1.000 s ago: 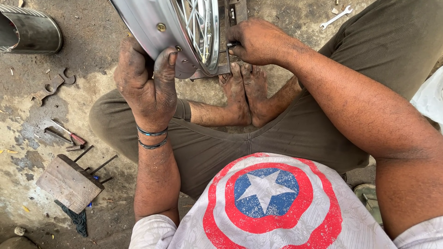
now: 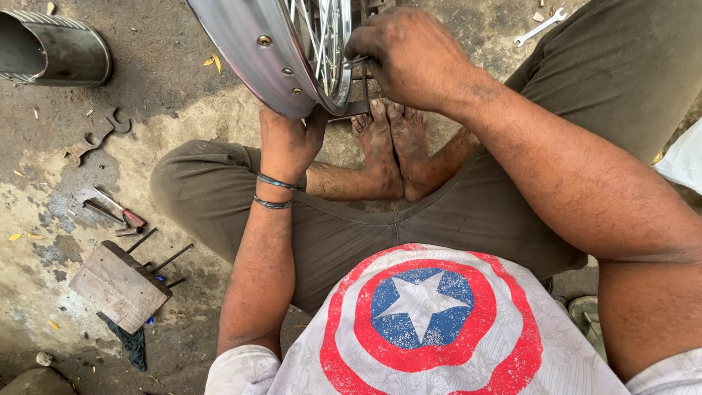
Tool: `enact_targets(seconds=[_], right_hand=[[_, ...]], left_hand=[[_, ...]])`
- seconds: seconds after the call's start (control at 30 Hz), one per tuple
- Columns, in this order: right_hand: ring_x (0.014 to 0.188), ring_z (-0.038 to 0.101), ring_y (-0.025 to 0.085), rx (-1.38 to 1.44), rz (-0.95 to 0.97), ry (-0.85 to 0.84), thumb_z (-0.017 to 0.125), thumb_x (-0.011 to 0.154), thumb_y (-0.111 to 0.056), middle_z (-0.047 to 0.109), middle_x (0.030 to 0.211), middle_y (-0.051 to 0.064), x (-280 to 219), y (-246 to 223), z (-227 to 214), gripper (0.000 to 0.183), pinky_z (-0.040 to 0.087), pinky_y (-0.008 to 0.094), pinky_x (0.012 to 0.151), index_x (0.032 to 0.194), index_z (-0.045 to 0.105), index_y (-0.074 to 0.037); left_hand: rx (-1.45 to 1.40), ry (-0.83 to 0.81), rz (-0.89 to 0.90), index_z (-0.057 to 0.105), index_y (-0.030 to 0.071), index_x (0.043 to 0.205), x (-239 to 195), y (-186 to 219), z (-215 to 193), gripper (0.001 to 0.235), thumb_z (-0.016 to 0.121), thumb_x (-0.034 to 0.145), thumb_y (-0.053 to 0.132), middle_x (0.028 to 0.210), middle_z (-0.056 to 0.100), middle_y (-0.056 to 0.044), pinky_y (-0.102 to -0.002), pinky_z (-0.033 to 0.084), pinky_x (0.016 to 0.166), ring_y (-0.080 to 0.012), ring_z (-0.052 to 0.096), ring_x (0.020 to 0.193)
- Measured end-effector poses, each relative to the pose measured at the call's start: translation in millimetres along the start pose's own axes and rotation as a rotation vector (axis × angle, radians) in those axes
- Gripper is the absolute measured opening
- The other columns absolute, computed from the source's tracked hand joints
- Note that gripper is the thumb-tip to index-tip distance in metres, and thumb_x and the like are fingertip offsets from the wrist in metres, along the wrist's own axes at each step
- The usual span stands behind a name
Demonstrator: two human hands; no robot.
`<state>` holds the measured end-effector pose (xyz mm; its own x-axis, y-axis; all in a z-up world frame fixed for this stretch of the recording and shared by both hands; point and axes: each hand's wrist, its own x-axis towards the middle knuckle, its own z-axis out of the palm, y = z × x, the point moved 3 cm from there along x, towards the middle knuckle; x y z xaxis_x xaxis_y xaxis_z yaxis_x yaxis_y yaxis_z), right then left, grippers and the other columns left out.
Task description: The person sits on the ground and uses a wrench to tighten the spokes of a bicycle wheel mounted on a truing stand. They rotate the wheel to access different sections and repeatedly adjust the tension on the spokes.
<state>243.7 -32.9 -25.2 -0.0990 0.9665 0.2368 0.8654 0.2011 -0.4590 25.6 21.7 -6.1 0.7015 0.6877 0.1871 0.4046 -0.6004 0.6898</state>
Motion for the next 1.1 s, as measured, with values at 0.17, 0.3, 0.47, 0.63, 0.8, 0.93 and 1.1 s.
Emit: enact_targets(seconds=[0.17,0.3,0.47,0.63,0.8,0.93,1.1], right_hand=[[0.088,0.064,0.023,-0.015,-0.064,0.044,0.073,0.097,-0.004,0.066,0.087,0.005,19,-27,8,0.008,0.058,0.04,0.077,0.1,0.075,-0.012],[0.098,0.065,0.031,0.123,-0.017,0.107,0.075,0.088,-0.006,0.062,0.101,0.01,19,-48,-16,0.017,0.058,0.045,0.081,0.102,0.066,-0.005],[0.1,0.07,0.027,0.413,0.014,0.143,0.074,0.09,-0.002,0.059,0.114,0.013,21,-56,-44,0.021,0.064,0.035,0.082,0.105,0.061,-0.002],[0.096,0.074,0.023,0.326,-0.001,0.106,0.077,0.091,-0.003,0.067,0.108,0.008,15,-49,-46,0.015,0.065,0.032,0.08,0.103,0.067,-0.005],[0.098,0.075,0.021,0.371,-0.062,0.139,0.075,0.094,-0.003,0.068,0.111,0.009,13,-44,-52,0.012,0.066,0.028,0.082,0.104,0.068,-0.004],[0.1,0.073,0.024,0.257,-0.123,0.15,0.077,0.092,-0.002,0.069,0.116,0.011,13,-57,-46,0.019,0.065,0.031,0.08,0.11,0.071,-0.004],[0.096,0.076,0.019,0.34,0.124,0.044,0.075,0.095,-0.002,0.071,0.109,0.006,15,-29,-57,0.014,0.067,0.028,0.078,0.108,0.071,-0.007]], left_hand=[[-0.097,0.021,-0.11,0.074,0.004,0.101,1,-9,9,0.011,0.073,0.09,0.003,0.085,0.076,-0.012,-0.037,0.061,0.066,-0.0287,0.077,0.075],[-0.074,0.096,-0.057,0.074,0.003,0.1,1,0,3,0.015,0.073,0.085,0.003,0.089,0.076,-0.016,-0.041,0.06,0.069,-0.0336,0.075,0.081],[-0.1,0.093,-0.017,0.073,0.005,0.097,5,1,-1,0.014,0.073,0.084,0.0,0.091,0.075,-0.013,-0.04,0.062,0.072,-0.0308,0.076,0.084],[-0.228,0.08,-0.065,0.071,0.005,0.103,3,3,-2,0.024,0.078,0.081,0.001,0.095,0.073,-0.011,-0.037,0.063,0.073,-0.0273,0.076,0.085],[-0.19,0.078,-0.092,0.069,0.006,0.109,5,3,1,0.035,0.083,0.077,0.003,0.102,0.071,-0.011,-0.039,0.062,0.079,-0.0287,0.074,0.093],[-0.247,0.082,-0.114,0.067,0.006,0.116,7,3,0,0.047,0.085,0.073,0.005,0.106,0.072,-0.012,-0.041,0.06,0.087,-0.0302,0.071,0.1],[-0.213,0.085,-0.088,0.068,0.006,0.118,9,8,-7,0.05,0.087,0.072,0.008,0.106,0.072,-0.012,-0.042,0.059,0.087,-0.0316,0.072,0.098]])
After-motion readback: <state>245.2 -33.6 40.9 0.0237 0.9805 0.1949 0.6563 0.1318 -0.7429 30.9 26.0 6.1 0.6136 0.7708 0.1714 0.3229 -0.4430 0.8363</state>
